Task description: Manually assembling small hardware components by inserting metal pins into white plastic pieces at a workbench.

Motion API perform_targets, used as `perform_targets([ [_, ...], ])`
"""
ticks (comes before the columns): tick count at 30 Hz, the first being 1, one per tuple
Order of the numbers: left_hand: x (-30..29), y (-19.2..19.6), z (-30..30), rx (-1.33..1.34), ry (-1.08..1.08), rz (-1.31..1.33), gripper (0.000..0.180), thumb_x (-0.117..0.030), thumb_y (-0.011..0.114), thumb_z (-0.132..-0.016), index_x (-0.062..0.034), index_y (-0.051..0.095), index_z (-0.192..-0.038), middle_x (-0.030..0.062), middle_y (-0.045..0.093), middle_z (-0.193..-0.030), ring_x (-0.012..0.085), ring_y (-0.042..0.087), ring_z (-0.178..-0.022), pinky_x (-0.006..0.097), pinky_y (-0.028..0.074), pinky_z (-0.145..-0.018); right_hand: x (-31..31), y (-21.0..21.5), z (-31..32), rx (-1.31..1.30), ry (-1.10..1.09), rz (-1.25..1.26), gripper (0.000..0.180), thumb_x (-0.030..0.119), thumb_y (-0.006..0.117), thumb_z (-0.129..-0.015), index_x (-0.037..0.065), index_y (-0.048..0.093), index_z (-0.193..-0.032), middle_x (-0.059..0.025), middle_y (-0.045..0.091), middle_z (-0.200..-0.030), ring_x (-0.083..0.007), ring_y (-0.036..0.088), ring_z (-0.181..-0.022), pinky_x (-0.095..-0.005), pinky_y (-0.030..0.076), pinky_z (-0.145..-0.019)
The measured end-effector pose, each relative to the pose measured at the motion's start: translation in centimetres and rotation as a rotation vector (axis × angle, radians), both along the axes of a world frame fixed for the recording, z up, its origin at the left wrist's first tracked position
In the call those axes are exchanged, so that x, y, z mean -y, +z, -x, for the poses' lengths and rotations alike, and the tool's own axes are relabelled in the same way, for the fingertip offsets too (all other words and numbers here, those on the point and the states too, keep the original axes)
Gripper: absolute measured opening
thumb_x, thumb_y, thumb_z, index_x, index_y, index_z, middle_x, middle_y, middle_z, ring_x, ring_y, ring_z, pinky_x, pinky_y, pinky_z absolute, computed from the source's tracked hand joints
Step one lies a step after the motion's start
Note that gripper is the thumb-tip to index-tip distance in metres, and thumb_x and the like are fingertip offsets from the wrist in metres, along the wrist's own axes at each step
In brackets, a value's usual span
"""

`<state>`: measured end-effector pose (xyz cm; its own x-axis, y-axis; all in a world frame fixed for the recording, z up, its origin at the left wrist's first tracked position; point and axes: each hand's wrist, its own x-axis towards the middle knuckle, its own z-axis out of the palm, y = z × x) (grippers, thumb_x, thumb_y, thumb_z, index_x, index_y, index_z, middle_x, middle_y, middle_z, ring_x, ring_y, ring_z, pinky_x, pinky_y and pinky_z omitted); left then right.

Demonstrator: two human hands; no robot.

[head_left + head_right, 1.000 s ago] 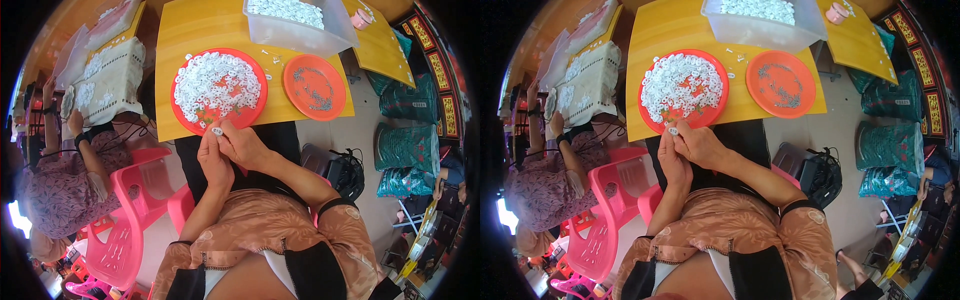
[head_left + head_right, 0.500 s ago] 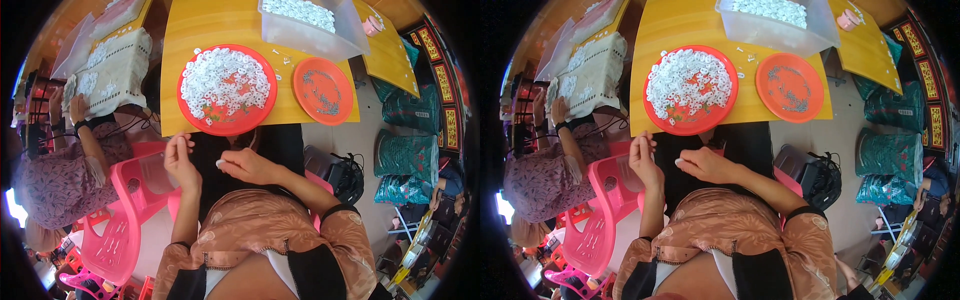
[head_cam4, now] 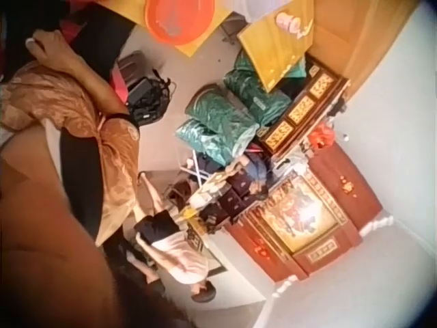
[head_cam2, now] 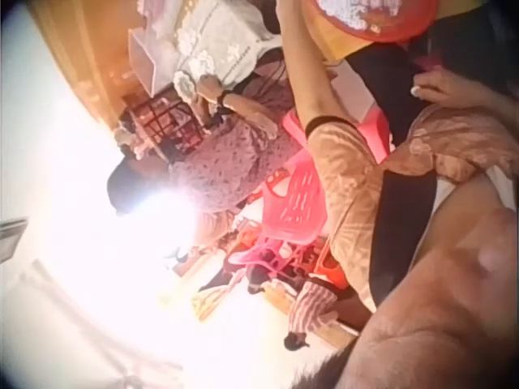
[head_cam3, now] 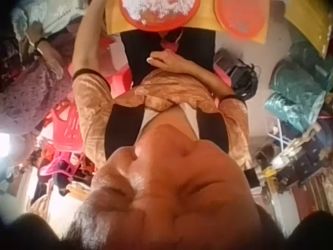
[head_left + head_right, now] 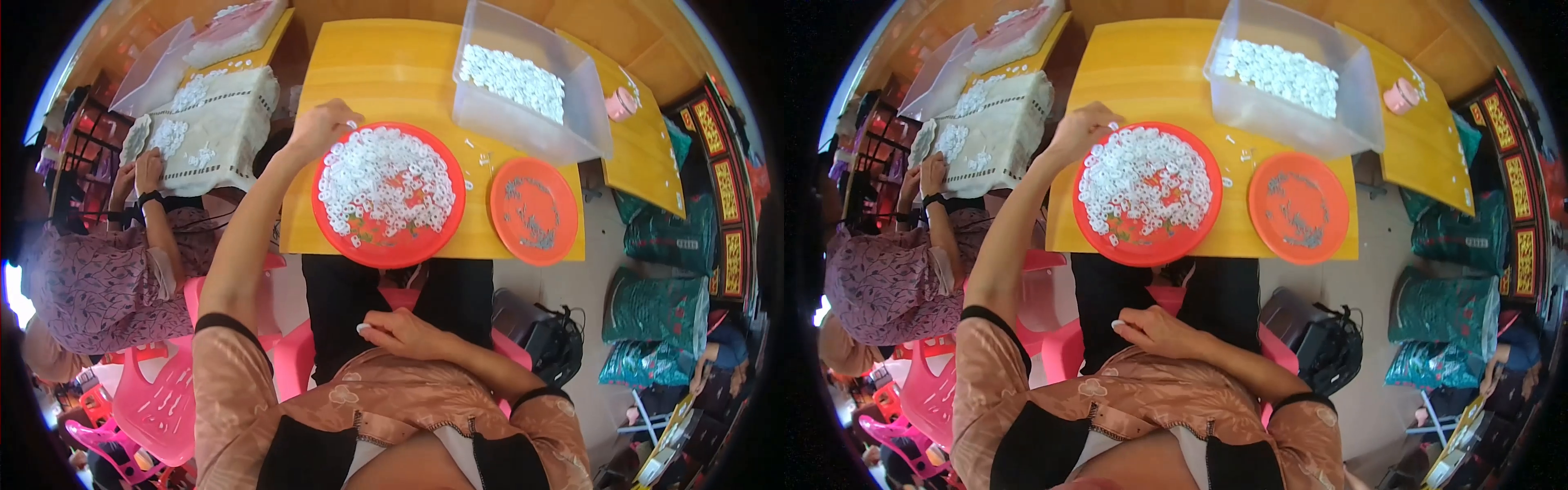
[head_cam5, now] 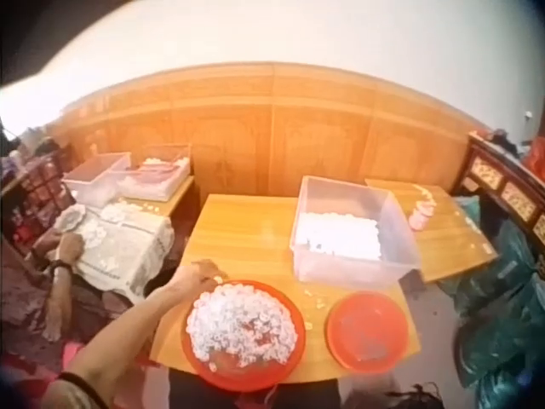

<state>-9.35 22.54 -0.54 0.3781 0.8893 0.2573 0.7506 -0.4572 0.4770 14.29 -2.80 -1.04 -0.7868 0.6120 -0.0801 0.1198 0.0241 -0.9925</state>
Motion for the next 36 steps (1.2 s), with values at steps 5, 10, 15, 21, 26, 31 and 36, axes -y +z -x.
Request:
perform_targets([
  [5,-2.4,-0.9,0.7,-0.151,-0.139,0.041,0.011,-0.01,0.059,-0.074,-0.0082,0.065,-0.083,0.0117,0.06,-0.088,0.0298,0.059,-0.087,0.039,0.046,-0.075,-0.5,-0.4,0.0,-0.012,0.009,-0.004,0.024,0.019,0.051,-0.091,-0.001,0.047,-0.078,-0.0188,0.047,-0.063,-0.0339,0.046,-0.054,-0.0372,0.037,-0.051],
  [10,-1.4,-2.6,1.3,-0.006,0.035,0.047,0.013,-0.015,0.061,-0.073,-0.0071,0.065,-0.083,0.0132,0.062,-0.087,0.0304,0.06,-0.086,0.04,0.047,-0.076,-1.0,-0.9,0.4,0.117,-0.006,0.078,0.022,0.019,0.051,-0.092,0.0,0.052,-0.081,-0.0062,0.046,-0.057,-0.0115,0.045,-0.051,-0.028,0.036,-0.048],
  [15,0.8,-1.7,3.3,0.225,0.138,-0.126,0.012,-0.009,0.062,-0.074,-0.0021,0.064,-0.084,0.013,0.062,-0.078,0.0284,0.061,-0.077,0.035,0.048,-0.071,-1.7,-1.3,0.9,0.159,-0.045,0.207,0.021,0.019,0.051,-0.093,0.002,0.054,-0.081,0.0001,0.046,-0.056,-0.0054,0.042,-0.051,-0.0231,0.034,-0.046],
  [21,3.6,9.1,6.1,0.599,0.621,-1.008,0.015,0.001,0.063,-0.078,-0.003,0.066,-0.092,0.0093,0.062,-0.079,0.0179,0.059,-0.067,0.027,0.046,-0.061,-2.0,-1.3,1.8,0.208,-0.053,0.273,0.02,0.018,0.05,-0.093,0.002,0.054,-0.081,0.0019,0.045,-0.057,-0.0044,0.042,-0.051,-0.0216,0.034,-0.046],
  [26,4.9,13.9,7.4,0.652,0.707,-1.221,0.017,0.002,0.063,-0.077,-0.0043,0.066,-0.093,0.0079,0.063,-0.082,0.0197,0.059,-0.07,0.026,0.045,-0.063,-2.4,-0.9,2.8,0.214,-0.072,0.26,0.019,0.018,0.05,-0.093,0.003,0.053,-0.082,0.0021,0.045,-0.056,-0.0044,0.042,-0.051,-0.0213,0.033,-0.046],
  [31,5.7,15.9,7.5,0.651,0.725,-1.377,0.016,0.002,0.066,-0.079,0.0014,0.066,-0.095,0.0036,0.063,-0.087,0.0095,0.056,-0.077,0.021,0.045,-0.069,-2.8,-1.7,2.4,0.215,-0.094,0.223,0.02,0.019,0.049,-0.094,0.003,0.053,-0.082,0.0021,0.045,-0.056,-0.0046,0.042,-0.05,-0.0213,0.033,-0.046],
  [36,5.1,15.9,7.6,0.638,0.687,-1.458,0.018,0.005,0.066,-0.077,0.0015,0.065,-0.094,0.0066,0.065,-0.089,0.0128,0.058,-0.079,0.023,0.046,-0.073,-3.2,-2.0,2.7,0.227,-0.095,0.239,0.021,0.019,0.049,-0.094,0.003,0.053,-0.082,0.0016,0.046,-0.056,-0.0049,0.042,-0.05,-0.0214,0.034,-0.046],
])
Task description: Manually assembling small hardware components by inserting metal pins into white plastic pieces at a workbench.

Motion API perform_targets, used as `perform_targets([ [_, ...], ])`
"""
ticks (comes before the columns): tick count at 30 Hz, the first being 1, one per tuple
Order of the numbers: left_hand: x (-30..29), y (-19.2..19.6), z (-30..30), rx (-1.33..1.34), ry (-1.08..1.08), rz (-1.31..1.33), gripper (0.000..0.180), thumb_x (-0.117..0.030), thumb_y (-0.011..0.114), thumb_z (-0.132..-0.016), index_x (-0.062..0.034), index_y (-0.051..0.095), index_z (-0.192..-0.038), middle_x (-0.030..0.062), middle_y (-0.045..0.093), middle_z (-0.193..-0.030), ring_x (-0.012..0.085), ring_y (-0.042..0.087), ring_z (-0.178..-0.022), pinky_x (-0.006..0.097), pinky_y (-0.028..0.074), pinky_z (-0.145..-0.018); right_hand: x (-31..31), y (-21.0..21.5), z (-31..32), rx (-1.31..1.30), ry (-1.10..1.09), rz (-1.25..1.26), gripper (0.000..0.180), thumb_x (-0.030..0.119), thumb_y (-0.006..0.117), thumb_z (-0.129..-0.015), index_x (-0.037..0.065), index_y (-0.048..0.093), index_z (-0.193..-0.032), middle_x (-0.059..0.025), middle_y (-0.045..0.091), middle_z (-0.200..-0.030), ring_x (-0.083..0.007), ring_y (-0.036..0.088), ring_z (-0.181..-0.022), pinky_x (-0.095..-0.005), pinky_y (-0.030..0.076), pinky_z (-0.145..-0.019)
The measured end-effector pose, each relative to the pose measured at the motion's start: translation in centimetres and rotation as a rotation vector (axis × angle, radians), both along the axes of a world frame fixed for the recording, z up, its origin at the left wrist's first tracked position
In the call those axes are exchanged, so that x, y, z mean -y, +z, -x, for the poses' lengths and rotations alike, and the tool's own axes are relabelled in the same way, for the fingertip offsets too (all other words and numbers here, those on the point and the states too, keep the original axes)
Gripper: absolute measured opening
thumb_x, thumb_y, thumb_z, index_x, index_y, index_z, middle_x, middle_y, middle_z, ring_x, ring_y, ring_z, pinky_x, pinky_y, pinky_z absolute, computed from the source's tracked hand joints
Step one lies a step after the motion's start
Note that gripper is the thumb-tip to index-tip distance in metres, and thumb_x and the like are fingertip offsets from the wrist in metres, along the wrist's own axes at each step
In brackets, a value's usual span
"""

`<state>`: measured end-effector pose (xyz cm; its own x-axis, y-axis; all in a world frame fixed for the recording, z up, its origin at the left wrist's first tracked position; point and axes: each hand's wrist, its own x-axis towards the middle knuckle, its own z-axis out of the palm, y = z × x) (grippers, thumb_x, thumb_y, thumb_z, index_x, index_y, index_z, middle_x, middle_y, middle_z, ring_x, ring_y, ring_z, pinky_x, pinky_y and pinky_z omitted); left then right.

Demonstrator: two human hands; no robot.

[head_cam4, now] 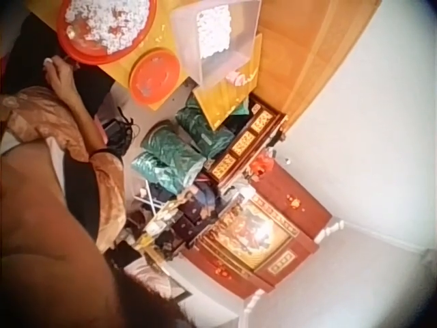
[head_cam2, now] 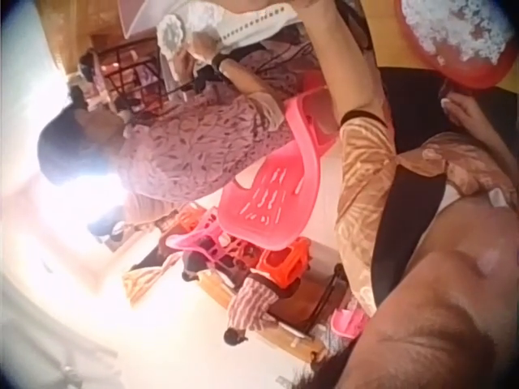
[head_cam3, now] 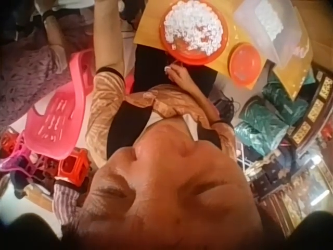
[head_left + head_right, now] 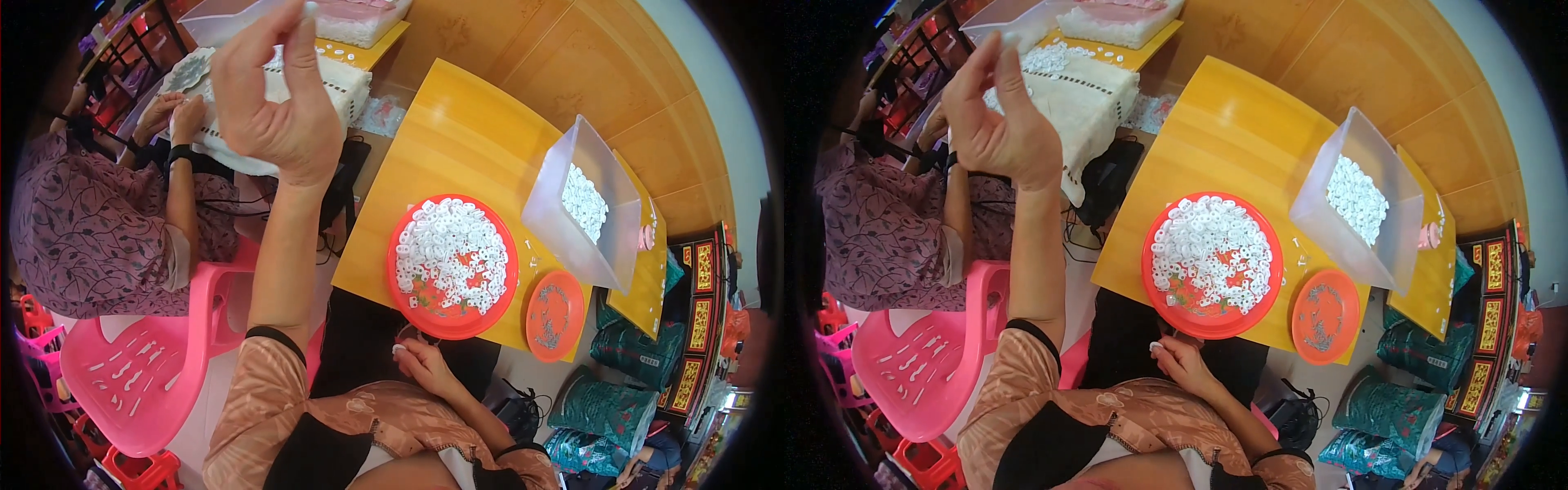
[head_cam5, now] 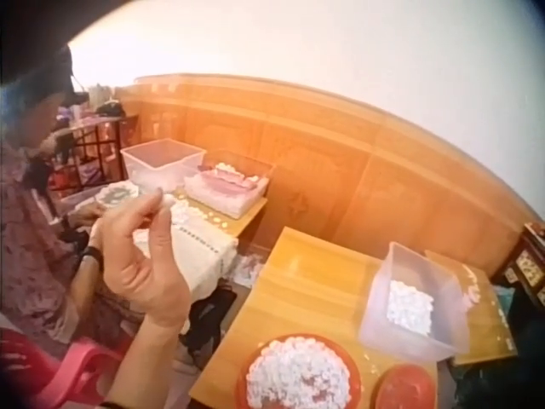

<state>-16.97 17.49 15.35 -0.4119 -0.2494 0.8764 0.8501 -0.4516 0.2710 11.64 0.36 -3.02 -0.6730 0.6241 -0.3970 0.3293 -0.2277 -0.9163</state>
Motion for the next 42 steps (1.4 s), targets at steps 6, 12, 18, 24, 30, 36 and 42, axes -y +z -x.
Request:
perform_targets([
  [6,-3.5,-6.8,3.4,-0.132,0.189,0.615,0.018,-0.008,0.062,-0.078,-0.0086,0.067,-0.096,0.0067,0.065,-0.091,0.0244,0.059,-0.085,0.033,0.043,-0.077,0.2,0.2,0.5,-0.026,-0.014,0.049,0.021,0.02,0.049,-0.094,0.003,0.054,-0.082,0.0012,0.046,-0.057,-0.0048,0.042,-0.05,-0.0211,0.033,-0.046],
  [12,1.9,-6.4,-0.6,-0.1,0.011,0.752,0.016,-0.007,0.063,-0.078,-0.0061,0.066,-0.093,0.008,0.065,-0.095,0.0237,0.06,-0.087,0.034,0.044,-0.077,0.1,0.0,-0.3,-0.039,-0.077,0.098,0.021,0.02,0.049,-0.094,0.003,0.054,-0.082,0.0017,0.045,-0.055,-0.005,0.041,-0.05,-0.0213,0.033,-0.046],
  [18,11.1,-6.8,-7.9,0.031,-0.661,1.153,0.012,0.0,0.064,-0.077,0.0007,0.064,-0.089,0.0114,0.064,-0.083,0.0211,0.062,-0.074,0.029,0.048,-0.064,-0.5,1.6,-0.7,-0.133,-0.12,0.038,0.025,0.022,0.044,-0.096,0.002,0.055,-0.087,0.0,0.045,-0.055,-0.0059,0.042,-0.049,-0.0217,0.034,-0.047],
  [24,17.2,-11.6,-12.7,0.067,-1.195,1.363,0.031,-0.004,0.069,-0.073,-0.0022,0.064,-0.103,0.012,0.064,-0.099,0.0226,0.061,-0.091,0.03,0.047,-0.08,-0.8,4.6,-2.2,-0.314,-0.314,0.149,0.027,0.024,0.041,-0.097,0.002,0.055,-0.09,0.0006,0.045,-0.054,-0.0056,0.041,-0.047,-0.0202,0.032,-0.044],
  [30,18.4,-12.5,-15.3,0.332,-1.352,1.365,0.034,0.006,0.059,-0.077,0.0008,0.06,-0.11,0.0057,0.062,-0.102,0.0093,0.053,-0.078,0.021,0.043,-0.073,-0.7,5.6,-3.6,-0.398,-0.328,0.263,0.028,0.027,0.044,-0.096,0.005,0.06,-0.091,0.0008,0.053,-0.057,-0.0043,0.047,-0.046,-0.0164,0.03,-0.041],
  [36,19.1,-12.8,-15.9,0.657,-1.633,1.207,0.027,-0.006,0.058,-0.086,0.0028,0.06,-0.111,0.0084,0.062,-0.108,0.0118,0.057,-0.093,0.024,0.046,-0.079,-0.6,7.2,-4.0,-0.45,-0.277,0.146,0.028,0.025,0.043,-0.096,0.003,0.058,-0.085,-0.0017,0.055,-0.055,-0.005,0.046,-0.044,-0.0175,0.031,-0.041],
  [42,20.5,-13.6,-16.5,0.665,-1.509,1.189,0.025,-0.004,0.058,-0.085,0.003,0.061,-0.109,0.0101,0.061,-0.11,0.0121,0.057,-0.093,0.023,0.045,-0.078,-0.4,7.9,-4.5,-0.446,-0.223,0.172,0.028,0.022,0.042,-0.096,0.002,0.057,-0.083,-0.0038,0.056,-0.054,-0.0043,0.043,-0.041,-0.0181,0.03,-0.039],
])
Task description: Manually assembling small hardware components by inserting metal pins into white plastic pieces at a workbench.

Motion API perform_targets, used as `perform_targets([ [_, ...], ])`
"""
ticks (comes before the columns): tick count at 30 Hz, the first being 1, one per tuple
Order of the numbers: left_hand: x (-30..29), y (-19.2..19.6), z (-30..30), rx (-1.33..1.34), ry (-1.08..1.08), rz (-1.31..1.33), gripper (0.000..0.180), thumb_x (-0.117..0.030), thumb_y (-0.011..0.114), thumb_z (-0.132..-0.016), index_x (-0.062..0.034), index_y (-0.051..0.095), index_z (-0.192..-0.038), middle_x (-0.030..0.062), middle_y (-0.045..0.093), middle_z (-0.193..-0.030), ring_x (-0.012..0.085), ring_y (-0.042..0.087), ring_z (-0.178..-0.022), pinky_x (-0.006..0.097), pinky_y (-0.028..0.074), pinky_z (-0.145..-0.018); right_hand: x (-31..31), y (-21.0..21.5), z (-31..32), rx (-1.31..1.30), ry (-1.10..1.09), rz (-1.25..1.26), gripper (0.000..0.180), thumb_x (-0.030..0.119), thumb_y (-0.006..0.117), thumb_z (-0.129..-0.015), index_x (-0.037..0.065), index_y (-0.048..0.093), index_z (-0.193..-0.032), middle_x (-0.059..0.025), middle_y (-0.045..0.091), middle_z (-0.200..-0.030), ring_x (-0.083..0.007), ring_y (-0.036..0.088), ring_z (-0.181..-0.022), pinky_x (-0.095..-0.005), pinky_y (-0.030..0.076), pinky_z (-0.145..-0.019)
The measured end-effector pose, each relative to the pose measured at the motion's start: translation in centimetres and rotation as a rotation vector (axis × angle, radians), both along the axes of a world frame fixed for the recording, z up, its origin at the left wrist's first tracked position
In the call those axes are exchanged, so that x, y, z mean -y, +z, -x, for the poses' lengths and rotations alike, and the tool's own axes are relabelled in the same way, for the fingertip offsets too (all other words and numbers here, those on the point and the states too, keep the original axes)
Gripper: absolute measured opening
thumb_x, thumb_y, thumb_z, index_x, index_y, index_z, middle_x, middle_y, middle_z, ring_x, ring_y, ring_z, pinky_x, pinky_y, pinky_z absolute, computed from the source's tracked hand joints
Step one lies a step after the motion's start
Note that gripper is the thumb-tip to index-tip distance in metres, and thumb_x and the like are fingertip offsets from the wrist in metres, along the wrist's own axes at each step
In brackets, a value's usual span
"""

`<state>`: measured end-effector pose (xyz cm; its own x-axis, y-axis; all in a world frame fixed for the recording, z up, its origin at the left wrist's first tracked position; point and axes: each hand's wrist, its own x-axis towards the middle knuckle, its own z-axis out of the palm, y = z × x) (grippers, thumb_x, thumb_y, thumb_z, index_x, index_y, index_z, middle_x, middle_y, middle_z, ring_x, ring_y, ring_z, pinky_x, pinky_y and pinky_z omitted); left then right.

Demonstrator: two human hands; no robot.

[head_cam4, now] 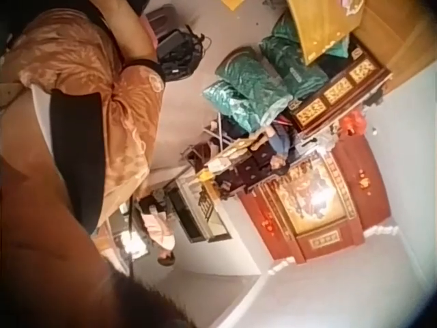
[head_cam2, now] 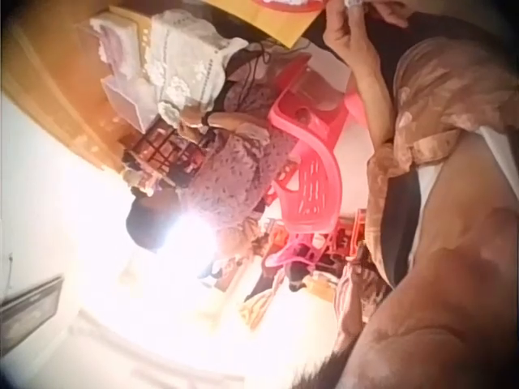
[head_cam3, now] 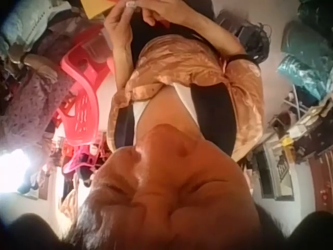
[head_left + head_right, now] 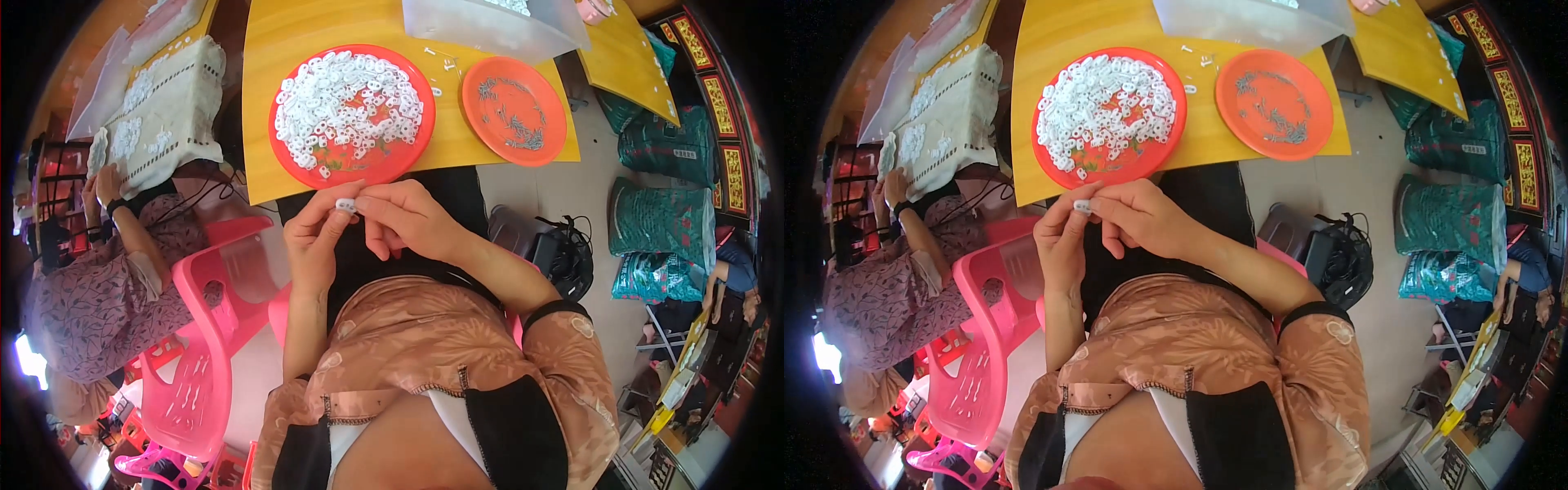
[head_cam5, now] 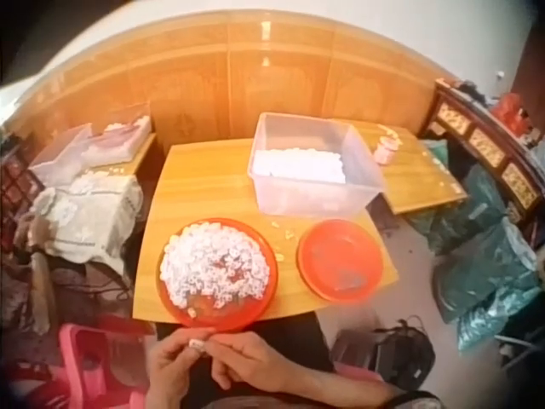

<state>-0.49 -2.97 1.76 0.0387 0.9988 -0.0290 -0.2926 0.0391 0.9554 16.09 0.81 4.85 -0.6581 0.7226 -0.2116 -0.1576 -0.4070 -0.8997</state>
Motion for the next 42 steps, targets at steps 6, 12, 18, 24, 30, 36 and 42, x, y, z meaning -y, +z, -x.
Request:
perform_targets([
  [6,0.4,0.5,0.0,-0.032,0.022,-0.068,0.028,0.004,0.06,-0.081,0.0039,0.06,-0.109,0.0118,0.059,-0.114,0.0104,0.055,-0.09,0.021,0.044,-0.076,0.0,0.3,-0.1,-0.054,0.027,0.017,0.027,0.022,0.043,-0.096,0.003,0.057,-0.084,-0.0034,0.055,-0.053,-0.004,0.042,-0.04,-0.0175,0.028,-0.037],
  [12,0.2,-0.2,0.1,-0.098,0.043,-0.129,0.029,0.005,0.062,-0.079,0.004,0.061,-0.107,0.0121,0.06,-0.112,0.0088,0.054,-0.087,0.019,0.043,-0.074,-0.1,-0.1,0.1,-0.055,0.036,0.076,0.027,0.024,0.045,-0.095,0.003,0.058,-0.084,-0.0029,0.055,-0.052,-0.004,0.041,-0.038,-0.0175,0.027,-0.036],
  [18,0.6,-0.9,0.0,-0.181,0.124,-0.133,0.024,0.003,0.06,-0.08,0.0044,0.061,-0.103,0.0127,0.061,-0.108,0.0144,0.058,-0.091,0.023,0.045,-0.078,0.2,0.2,0.4,-0.004,0.011,-0.013,0.028,0.025,0.044,-0.095,0.005,0.059,-0.084,-0.0017,0.055,-0.052,-0.004,0.042,-0.038,-0.0176,0.03,-0.035],
  [24,0.7,-1.0,-0.9,-0.176,0.133,-0.096,0.027,0.005,0.056,-0.08,0.0049,0.059,-0.107,0.0142,0.061,-0.109,0.0183,0.057,-0.1,0.028,0.043,-0.088,-0.1,0.7,-0.3,0.073,0.014,-0.058,0.027,0.024,0.046,-0.095,0.004,0.06,-0.085,-0.001,0.055,-0.054,-0.0053,0.046,-0.04,-0.019,0.035,-0.035],
  [30,1.1,-0.8,-1.0,0.033,0.164,-0.095,0.036,-0.003,0.055,-0.083,0.0029,0.052,-0.118,0.0126,0.06,-0.11,0.0144,0.059,-0.089,0.024,0.044,-0.077,-0.8,-0.8,-1.8,0.146,0.126,-0.075,0.024,0.023,0.048,-0.093,0.004,0.063,-0.092,-0.0014,0.054,-0.054,-0.0065,0.05,-0.044,-0.0197,0.038,-0.041],
  [36,3.5,-3.3,1.1,-0.134,-0.003,0.042,0.029,-0.001,0.054,-0.083,0.0014,0.056,-0.112,0.0089,0.062,-0.104,0.0122,0.058,-0.084,0.023,0.044,-0.074,-9.0,4.0,-6.5,0.304,-0.413,-0.407,0.023,0.017,0.048,-0.09,0.002,0.065,-0.093,-0.0032,0.056,-0.055,-0.0051,0.048,-0.047,-0.0182,0.035,-0.044],
  [42,5.7,-4.3,0.7,-0.433,-0.458,0.056,0.027,-0.003,0.062,-0.077,-0.0024,0.062,-0.105,0.0083,0.061,-0.097,0.0167,0.058,-0.085,0.026,0.045,-0.076,-9.7,4.2,-4.7,0.161,-0.428,-0.299,0.027,0.021,0.049,-0.092,0.0,0.064,-0.099,0.0002,0.055,-0.057,-0.0032,0.047,-0.05,-0.0165,0.031,-0.046],
])
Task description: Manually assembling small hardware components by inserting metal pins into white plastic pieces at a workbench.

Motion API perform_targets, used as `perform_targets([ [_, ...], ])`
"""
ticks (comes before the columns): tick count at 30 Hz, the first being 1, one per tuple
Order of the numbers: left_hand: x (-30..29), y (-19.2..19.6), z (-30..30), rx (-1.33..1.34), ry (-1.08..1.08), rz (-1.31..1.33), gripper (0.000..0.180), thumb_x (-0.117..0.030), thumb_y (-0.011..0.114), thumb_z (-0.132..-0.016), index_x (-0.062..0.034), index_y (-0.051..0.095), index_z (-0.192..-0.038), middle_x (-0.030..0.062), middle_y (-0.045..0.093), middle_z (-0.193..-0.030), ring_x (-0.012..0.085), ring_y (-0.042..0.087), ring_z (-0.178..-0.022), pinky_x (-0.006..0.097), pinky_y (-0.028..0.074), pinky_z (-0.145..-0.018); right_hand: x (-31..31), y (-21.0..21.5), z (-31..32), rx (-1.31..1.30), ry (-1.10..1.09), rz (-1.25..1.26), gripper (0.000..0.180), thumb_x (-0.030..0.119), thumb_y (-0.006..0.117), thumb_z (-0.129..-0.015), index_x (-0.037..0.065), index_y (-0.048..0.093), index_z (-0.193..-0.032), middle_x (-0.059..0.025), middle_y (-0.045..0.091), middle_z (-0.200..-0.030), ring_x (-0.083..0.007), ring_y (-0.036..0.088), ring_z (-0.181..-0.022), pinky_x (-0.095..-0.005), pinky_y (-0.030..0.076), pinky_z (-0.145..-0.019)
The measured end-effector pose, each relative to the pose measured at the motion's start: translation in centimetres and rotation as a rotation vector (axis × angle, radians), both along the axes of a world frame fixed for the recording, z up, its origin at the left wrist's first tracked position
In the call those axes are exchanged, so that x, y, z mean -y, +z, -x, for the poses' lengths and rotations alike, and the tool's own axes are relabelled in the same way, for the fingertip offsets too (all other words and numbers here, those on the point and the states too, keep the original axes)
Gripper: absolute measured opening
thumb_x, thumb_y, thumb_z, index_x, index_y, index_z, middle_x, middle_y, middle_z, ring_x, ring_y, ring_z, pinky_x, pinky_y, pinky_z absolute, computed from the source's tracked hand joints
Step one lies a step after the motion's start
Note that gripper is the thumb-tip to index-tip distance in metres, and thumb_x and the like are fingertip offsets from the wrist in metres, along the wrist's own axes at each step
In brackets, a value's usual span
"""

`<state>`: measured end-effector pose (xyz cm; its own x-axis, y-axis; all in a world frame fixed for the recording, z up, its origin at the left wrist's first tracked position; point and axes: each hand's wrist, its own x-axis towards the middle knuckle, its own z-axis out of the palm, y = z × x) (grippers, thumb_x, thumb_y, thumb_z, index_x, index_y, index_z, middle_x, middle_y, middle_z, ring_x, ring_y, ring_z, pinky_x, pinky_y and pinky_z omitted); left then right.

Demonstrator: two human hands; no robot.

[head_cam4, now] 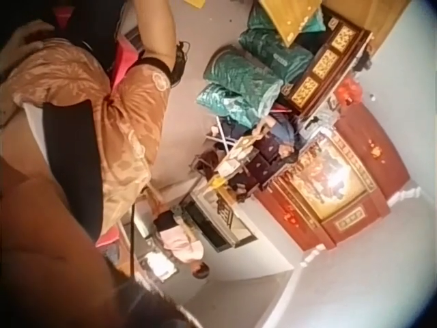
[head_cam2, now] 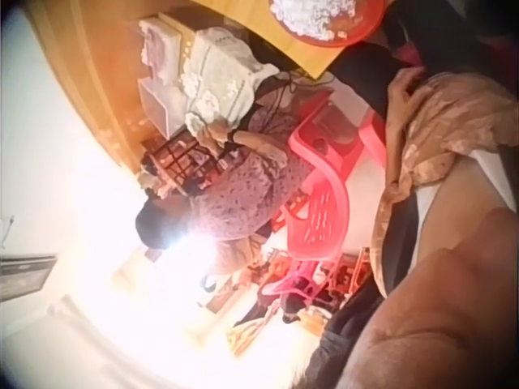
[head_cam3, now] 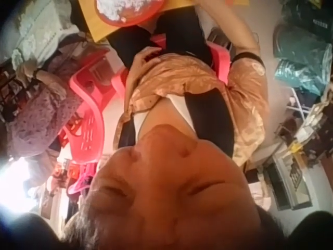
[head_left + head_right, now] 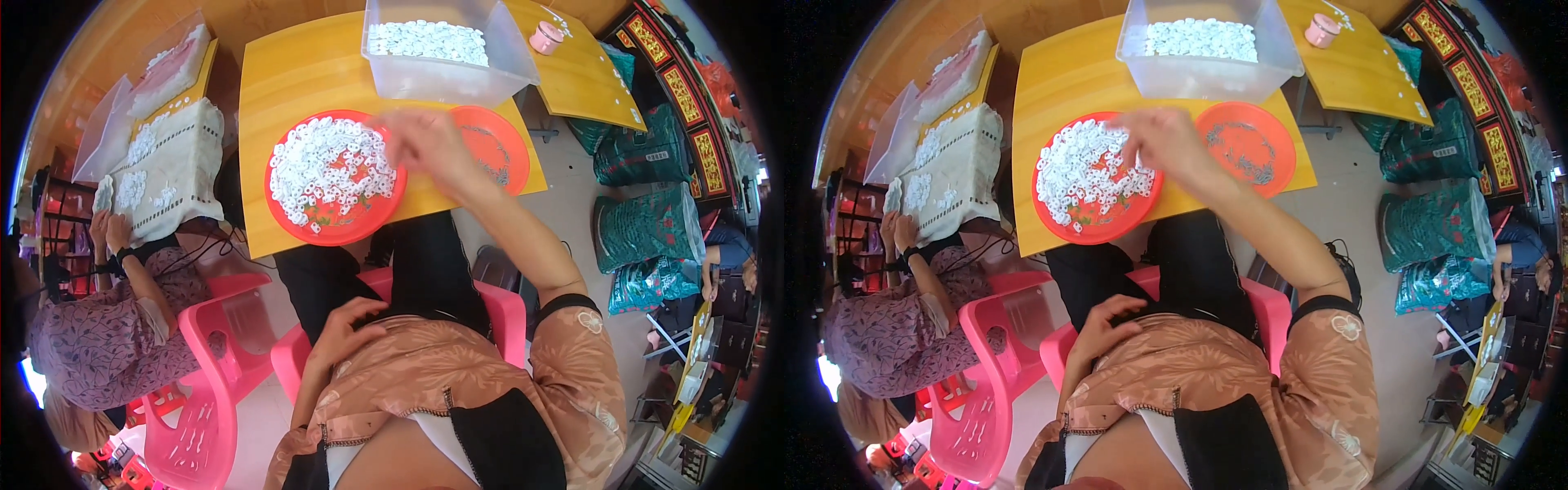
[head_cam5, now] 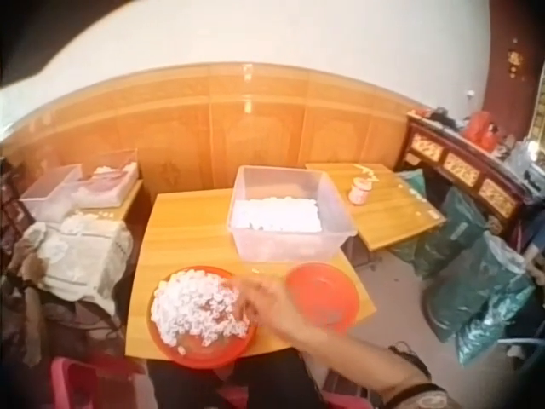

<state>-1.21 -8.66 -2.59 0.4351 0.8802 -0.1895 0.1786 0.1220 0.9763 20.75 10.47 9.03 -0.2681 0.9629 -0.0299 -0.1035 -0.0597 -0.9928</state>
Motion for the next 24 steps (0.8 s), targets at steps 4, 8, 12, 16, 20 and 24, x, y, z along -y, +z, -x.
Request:
perform_targets([
  [4,0.4,-1.0,0.1,-0.09,-0.282,-0.247,0.024,-0.012,0.066,-0.076,-0.0035,0.062,-0.098,0.0111,0.06,-0.096,0.0259,0.057,-0.089,0.033,0.045,-0.077,2.0,-4.6,1.6,0.129,0.22,0.066,0.025,0.021,0.052,-0.091,0.001,0.065,-0.098,0.0007,0.056,-0.059,-0.0036,0.05,-0.053,-0.017,0.034,-0.048],
  [8,-0.2,0.5,-0.6,-0.184,-0.346,-0.307,0.014,-0.013,0.063,-0.075,-0.0032,0.059,-0.084,0.0098,0.057,-0.088,0.0269,0.055,-0.088,0.036,0.043,-0.077,1.2,-5.8,0.9,0.248,0.088,0.035,0.024,0.023,0.056,-0.089,0.001,0.067,-0.091,0.0006,0.057,-0.06,-0.0044,0.052,-0.053,-0.0191,0.036,-0.049],
  [12,-1.5,0.0,-0.9,-0.685,-0.28,-0.724,0.01,-0.011,0.058,-0.075,-0.0035,0.056,-0.081,0.0092,0.052,-0.085,0.025,0.052,-0.088,0.036,0.04,-0.078,-0.2,-5.6,0.0,0.479,0.028,-0.106,0.021,0.021,0.057,-0.088,0.003,0.067,-0.089,-0.0006,0.058,-0.06,-0.0053,0.053,-0.053,-0.0203,0.038,-0.051],
  [16,-3.7,1.0,-1.8,-0.831,-0.145,-1.012,0.011,-0.011,0.056,-0.073,-0.0051,0.056,-0.082,0.008,0.05,-0.084,0.0232,0.052,-0.088,0.036,0.038,-0.079,-1.3,-6.5,0.8,0.737,0.037,-0.433,0.021,0.022,0.064,-0.081,0.004,0.066,-0.09,-0.0066,0.061,-0.068,-0.0147,0.057,-0.061,-0.0267,0.045,-0.059],
  [20,-2.9,-1.2,-2.3,-0.71,-0.307,-0.799,0.013,-0.012,0.057,-0.074,-0.0061,0.055,-0.085,0.0074,0.054,-0.085,0.0217,0.056,-0.083,0.034,0.04,-0.08,-2.2,-8.9,3.6,0.858,0.119,-0.84,0.029,0.025,0.069,-0.073,0.005,0.065,-0.094,-0.0087,0.062,-0.086,-0.0244,0.058,-0.089,-0.0332,0.047,-0.076],
  [24,-4.6,-1.7,-0.8,-0.675,0.044,-1.012,0.013,-0.013,0.06,-0.077,-0.0071,0.057,-0.087,0.0074,0.058,-0.093,0.0201,0.058,-0.085,0.034,0.043,-0.069,-4.0,-11.2,5.1,0.858,0.146,-1.006,0.027,0.025,0.07,-0.07,0.011,0.066,-0.093,-0.0125,0.058,-0.088,-0.03,0.057,-0.089,-0.0381,0.047,-0.077],
])
